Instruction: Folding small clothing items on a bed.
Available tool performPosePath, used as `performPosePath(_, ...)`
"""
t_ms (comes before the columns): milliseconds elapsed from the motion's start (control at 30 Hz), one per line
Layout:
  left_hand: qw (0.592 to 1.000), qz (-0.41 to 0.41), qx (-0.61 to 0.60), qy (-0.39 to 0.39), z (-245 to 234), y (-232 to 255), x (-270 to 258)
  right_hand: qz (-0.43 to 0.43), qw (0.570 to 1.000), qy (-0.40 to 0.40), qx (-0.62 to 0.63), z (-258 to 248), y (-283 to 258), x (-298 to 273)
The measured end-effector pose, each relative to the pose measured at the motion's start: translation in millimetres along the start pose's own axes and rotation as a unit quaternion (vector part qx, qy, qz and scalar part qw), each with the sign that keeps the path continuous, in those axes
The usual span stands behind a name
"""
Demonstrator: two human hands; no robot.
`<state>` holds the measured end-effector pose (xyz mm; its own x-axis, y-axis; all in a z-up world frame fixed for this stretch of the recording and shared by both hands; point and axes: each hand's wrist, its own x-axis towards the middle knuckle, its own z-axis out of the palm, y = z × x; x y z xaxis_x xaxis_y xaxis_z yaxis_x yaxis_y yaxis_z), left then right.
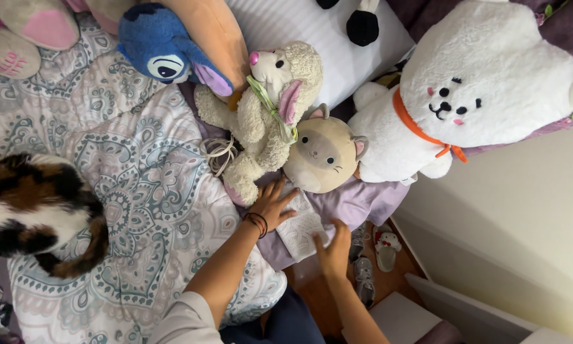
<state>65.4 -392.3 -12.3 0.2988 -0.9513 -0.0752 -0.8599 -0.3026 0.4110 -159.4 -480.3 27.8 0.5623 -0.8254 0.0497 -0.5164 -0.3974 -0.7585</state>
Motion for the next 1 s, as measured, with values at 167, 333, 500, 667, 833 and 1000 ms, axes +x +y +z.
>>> performPosePath(167,0.997,0.000,0.020,0.080,-6.6,-0.3,-12.0,-0.180,0.976,-0.005,-0.119,5.6,-33.0,-0.5)
performPosePath(333,0.980,-0.048,0.083,0.172,-33.7,-2.3,-62.2,-0.247,0.959,-0.053,-0.128,22.4,-56.9,-3.5)
performPosePath(500,0.954,-0.190,0.081,0.219,-84.0,2.9,-166.0,-0.361,0.921,-0.109,-0.097,60.2,-107.3,-20.2)
performPosePath(667,0.874,-0.393,0.148,0.245,-105.3,-16.7,-294.0,-0.472,0.864,-0.166,-0.064,113.1,-181.0,-64.9)
performPosePath(833,0.770,-0.551,0.157,0.281,-130.3,-9.3,-444.2,-0.569,0.791,-0.224,-0.008,166.8,-257.7,-149.9)
performPosePath(1000,0.701,-0.653,0.121,0.260,-137.8,4.2,-594.0,-0.621,0.727,-0.293,0.025,213.8,-332.6,-269.0)
